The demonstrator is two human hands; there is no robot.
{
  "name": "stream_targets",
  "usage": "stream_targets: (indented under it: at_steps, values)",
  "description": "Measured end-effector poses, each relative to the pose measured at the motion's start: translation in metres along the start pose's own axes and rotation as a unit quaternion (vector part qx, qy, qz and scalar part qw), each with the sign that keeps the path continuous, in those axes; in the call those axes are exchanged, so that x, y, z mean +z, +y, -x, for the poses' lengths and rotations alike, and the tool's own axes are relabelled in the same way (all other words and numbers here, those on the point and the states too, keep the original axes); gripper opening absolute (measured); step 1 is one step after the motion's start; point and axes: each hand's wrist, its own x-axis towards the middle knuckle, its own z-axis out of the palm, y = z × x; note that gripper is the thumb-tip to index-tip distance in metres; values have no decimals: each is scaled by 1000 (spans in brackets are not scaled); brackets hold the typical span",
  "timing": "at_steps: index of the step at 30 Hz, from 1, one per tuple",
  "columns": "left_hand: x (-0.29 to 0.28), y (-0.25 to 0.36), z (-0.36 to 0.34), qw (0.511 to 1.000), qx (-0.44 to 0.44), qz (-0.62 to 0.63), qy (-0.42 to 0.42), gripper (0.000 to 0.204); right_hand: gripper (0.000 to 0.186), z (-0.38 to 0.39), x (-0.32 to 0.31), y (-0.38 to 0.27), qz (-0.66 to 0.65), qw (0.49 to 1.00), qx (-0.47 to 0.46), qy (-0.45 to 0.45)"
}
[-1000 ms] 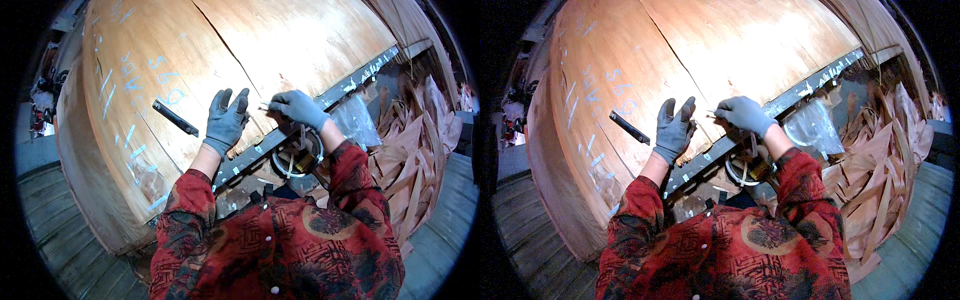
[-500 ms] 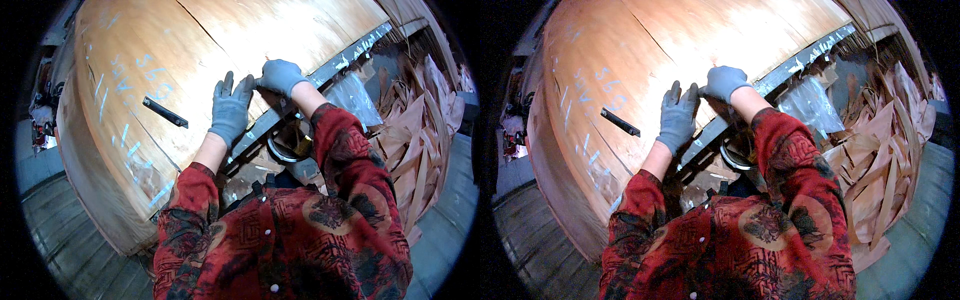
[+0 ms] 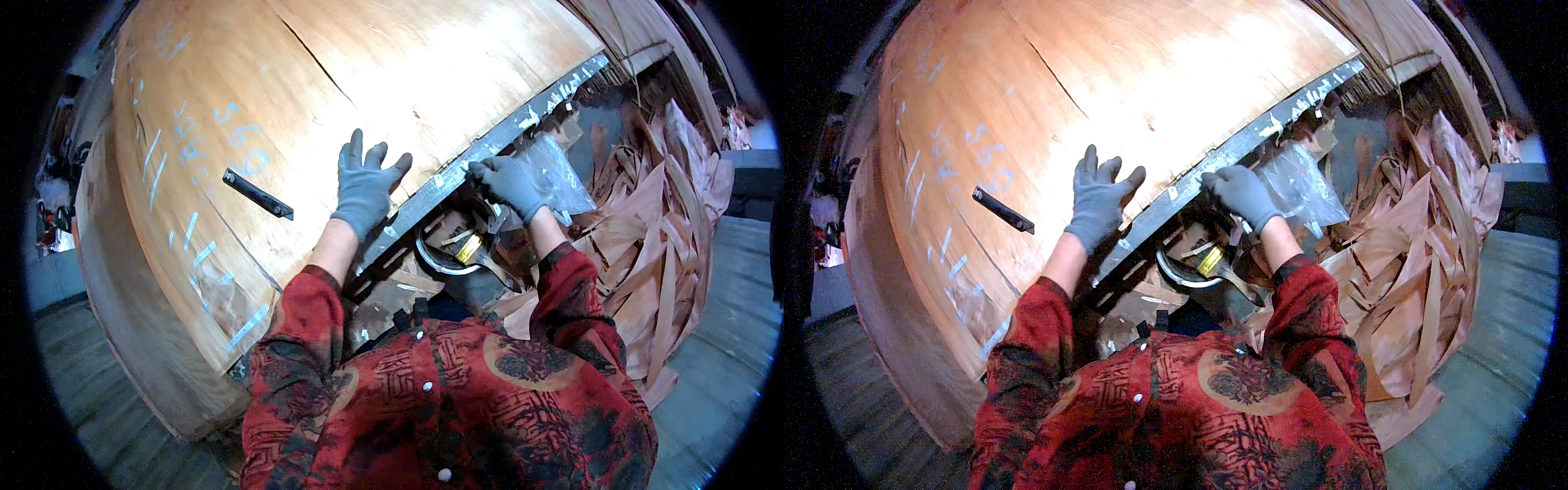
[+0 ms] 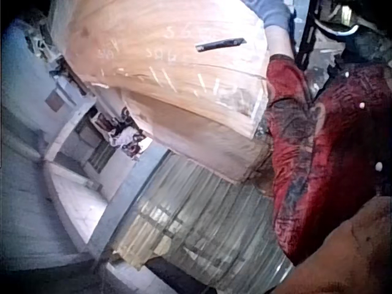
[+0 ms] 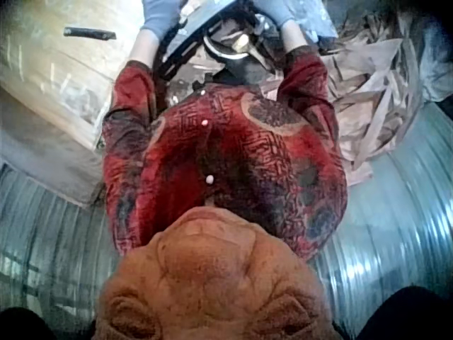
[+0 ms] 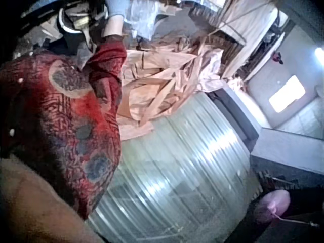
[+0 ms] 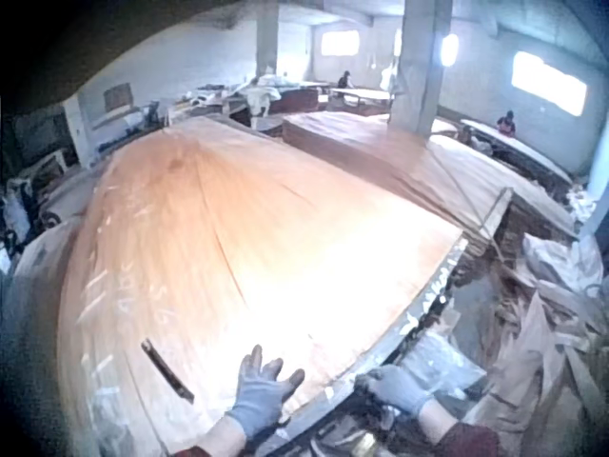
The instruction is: The person removes a plastic sheet from a stack of wooden planks. They then use a utility knife to scrape and clean the surface of the wood, removing loose fibers and debris. Finally, they use a brush to sweep away the dust and shavings from the plank.
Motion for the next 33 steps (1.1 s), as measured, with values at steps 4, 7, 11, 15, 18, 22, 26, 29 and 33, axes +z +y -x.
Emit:
stream_targets:
  at_steps: [4, 7, 11, 15, 18, 22, 26, 29, 33]
  values:
    - [-45, -22, 48, 978, -91, 147, 118, 55, 53, -15, -10, 11, 77, 995, 64, 6]
    - [-88, -41, 106, 960, -206, 59, 181, 69, 57, -24, -2, 34, 111, 992, 57, 30]
    - [-108, -88, 203, 911, -327, 78, 238, 75, 65, -6, -11, 12, 202, 977, 56, 29]
    - [-133, -105, 257, 884, -404, -104, 212, 79, 59, 29, -15, -19, 503, 845, -35, 175]
    - [-118, -88, 244, 913, -355, -154, 129, 82, 54, 30, 17, -76, 286, 895, -274, 208]
    - [-73, -64, 188, 951, -289, -86, 72, 88, 50, -3, 101, -163, 78, 906, -405, 95]
    - [-70, -51, 177, 949, -289, -122, -42, 75, 38, -13, 170, -238, 190, 903, -384, 12]
    - [-63, -54, 176, 953, -284, -100, -28, 74, 34, -22, 192, -252, 243, 898, -367, -5]
    - [-65, -58, 178, 951, -284, -112, -58, 69, 34, -27, 208, -259, 245, 911, -331, -2]
